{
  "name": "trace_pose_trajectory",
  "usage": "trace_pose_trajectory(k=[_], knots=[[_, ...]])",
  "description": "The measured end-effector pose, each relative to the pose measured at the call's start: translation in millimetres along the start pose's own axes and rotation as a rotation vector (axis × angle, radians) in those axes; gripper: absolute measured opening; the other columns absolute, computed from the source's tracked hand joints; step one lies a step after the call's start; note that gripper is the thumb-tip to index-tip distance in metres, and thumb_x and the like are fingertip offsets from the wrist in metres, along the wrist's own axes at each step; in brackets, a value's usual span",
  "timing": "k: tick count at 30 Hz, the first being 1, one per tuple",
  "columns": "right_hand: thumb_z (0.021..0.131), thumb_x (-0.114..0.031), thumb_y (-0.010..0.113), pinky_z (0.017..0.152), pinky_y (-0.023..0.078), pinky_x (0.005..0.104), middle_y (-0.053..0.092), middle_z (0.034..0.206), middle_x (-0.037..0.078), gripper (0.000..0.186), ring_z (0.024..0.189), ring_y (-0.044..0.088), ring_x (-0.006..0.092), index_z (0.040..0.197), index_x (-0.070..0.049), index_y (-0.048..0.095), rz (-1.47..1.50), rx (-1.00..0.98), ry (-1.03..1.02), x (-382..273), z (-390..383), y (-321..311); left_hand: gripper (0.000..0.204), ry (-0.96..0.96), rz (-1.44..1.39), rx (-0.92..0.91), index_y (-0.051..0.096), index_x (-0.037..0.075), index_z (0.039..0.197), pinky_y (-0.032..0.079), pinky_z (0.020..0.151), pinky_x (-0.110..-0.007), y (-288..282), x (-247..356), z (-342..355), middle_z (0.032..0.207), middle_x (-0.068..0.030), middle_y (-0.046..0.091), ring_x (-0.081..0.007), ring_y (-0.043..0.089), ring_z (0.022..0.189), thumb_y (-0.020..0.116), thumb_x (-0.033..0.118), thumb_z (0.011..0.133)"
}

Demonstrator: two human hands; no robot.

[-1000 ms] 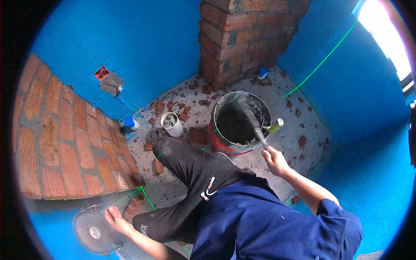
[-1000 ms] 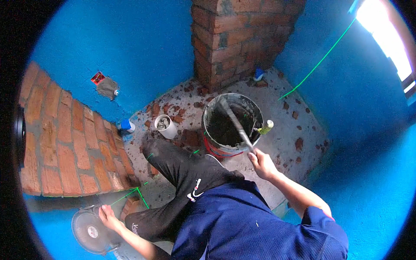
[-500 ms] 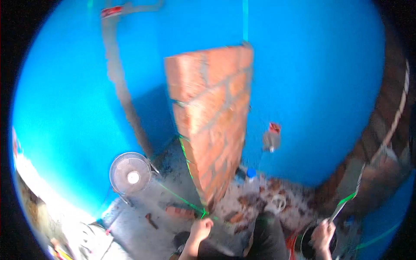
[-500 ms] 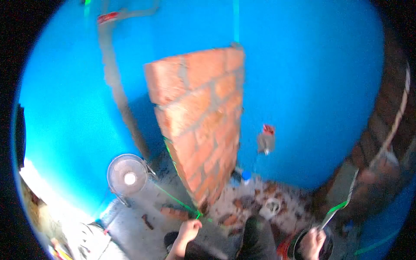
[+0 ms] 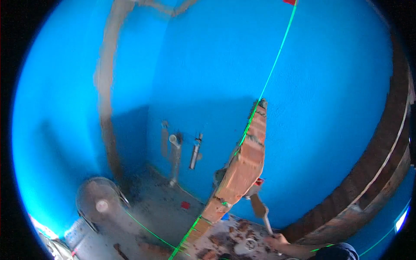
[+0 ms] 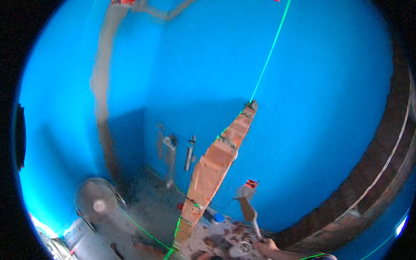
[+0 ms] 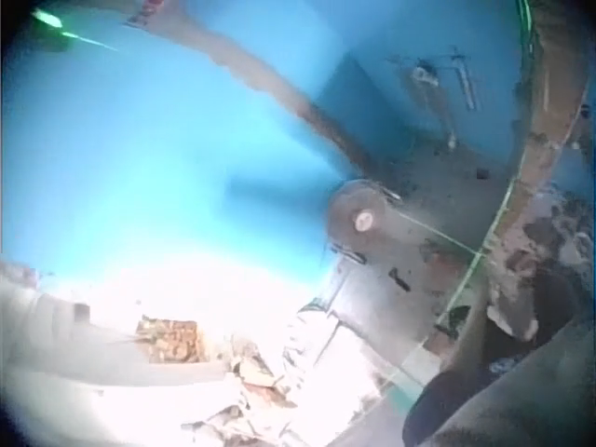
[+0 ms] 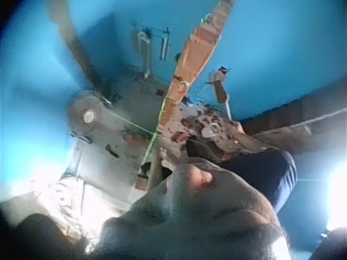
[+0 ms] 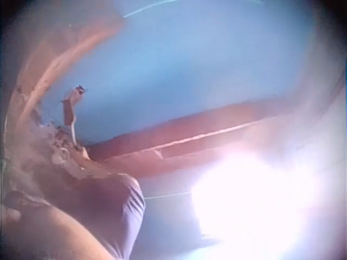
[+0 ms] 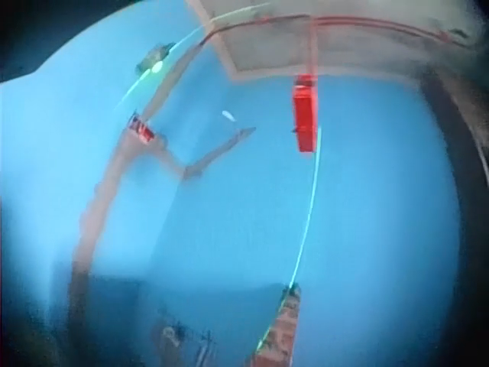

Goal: The person applies mortar to the side of a partially built brick wall and then places a brick onto the layer of mortar, pressing it into place.

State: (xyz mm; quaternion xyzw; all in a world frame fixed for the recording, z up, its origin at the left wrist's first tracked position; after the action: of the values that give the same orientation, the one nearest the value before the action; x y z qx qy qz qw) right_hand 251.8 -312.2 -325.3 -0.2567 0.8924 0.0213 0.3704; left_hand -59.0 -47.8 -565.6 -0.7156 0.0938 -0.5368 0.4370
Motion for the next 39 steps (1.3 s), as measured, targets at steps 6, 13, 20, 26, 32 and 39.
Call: trace_pose_trajectory(k=[6,13,20,26,32,39], knots=[[0.081,-0.026,0.069,0.055,0.043,0.0314,0.060,0.076,0.005,0.030,0.063,0.056,0.0160,0.092,0.002,0.062,-0.930,0.165,0.211,-69.1,-165.5,0.0,0.018,-0.316,-0.008,-0.003,0.060,0.004,0.086,0.049,0.069,-0.046,-29.9,33.0,-32.0,0.086,-0.0154,0.063,-0.0364,0.060,0.080,0.053,0.020,0.082],[0.082,-0.024,0.068,0.055,0.042,0.0288,0.056,0.072,0.003,0.025,0.063,0.053,0.0132,0.091,-0.002,0.062,-1.064,0.382,-0.222,-137.1,-259.1,-85.7,0.018,-0.707,-0.450,0.150,0.060,0.002,0.087,0.048,0.071,-0.047,-142.2,162.8,-97.1,0.088,-0.0204,0.061,-0.0402,0.059,0.082,0.057,0.018,0.079],[0.084,-0.023,0.067,0.051,0.039,0.0273,0.053,0.068,0.001,0.021,0.062,0.049,0.0094,0.085,-0.002,0.060,-0.760,0.314,-0.471,-260.7,-329.5,-79.4,0.015,-0.619,-0.633,0.360,0.061,0.001,0.086,0.048,0.064,-0.041,-295.8,254.6,-85.1,0.081,-0.0184,0.062,-0.0360,0.062,0.074,0.062,0.015,0.082],[0.085,-0.024,0.068,0.041,0.031,0.0250,0.045,0.055,-0.005,0.030,0.048,0.041,0.0051,0.065,-0.012,0.049,-0.940,0.165,-0.558,-350.5,-360.8,-4.7,0.016,-0.440,-0.838,0.612,0.061,0.002,0.091,0.048,0.062,-0.035,-393.7,321.8,-19.8,0.075,-0.0124,0.062,-0.0258,0.063,0.069,0.069,0.010,0.078],[0.084,-0.036,0.068,0.044,0.031,0.0276,0.045,0.055,-0.004,0.039,0.051,0.041,0.0065,0.062,-0.009,0.049,-1.175,0.014,-0.645,-407.1,-341.4,18.0,0.020,-0.503,-1.020,0.381,0.062,0.001,0.091,0.048,0.072,-0.028,-412.9,363.5,5.4,0.080,-0.0086,0.064,-0.0150,0.061,0.077,0.068,0.018,0.084],[0.085,-0.047,0.064,0.041,0.029,0.0347,0.046,0.050,0.001,0.046,0.045,0.040,0.0101,0.064,-0.008,0.054,-1.316,-0.265,-0.803,-483.0,-283.1,64.4,0.025,-0.562,-1.147,0.452,0.057,0.002,0.081,0.043,0.061,-0.026,-439.3,389.1,30.4,0.070,-0.0014,0.056,-0.0107,0.052,0.065,0.071,0.023,0.083]])
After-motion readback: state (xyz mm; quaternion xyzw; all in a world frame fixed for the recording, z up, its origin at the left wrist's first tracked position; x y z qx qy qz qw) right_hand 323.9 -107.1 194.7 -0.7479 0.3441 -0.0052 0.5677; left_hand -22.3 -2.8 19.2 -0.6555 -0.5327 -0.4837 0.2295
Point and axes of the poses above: each hand's wrist, its own z-axis towards the middle knuckle, its own y-axis out of the palm, x = y × z, the point moved 6 cm from there along z, towards the middle knuckle
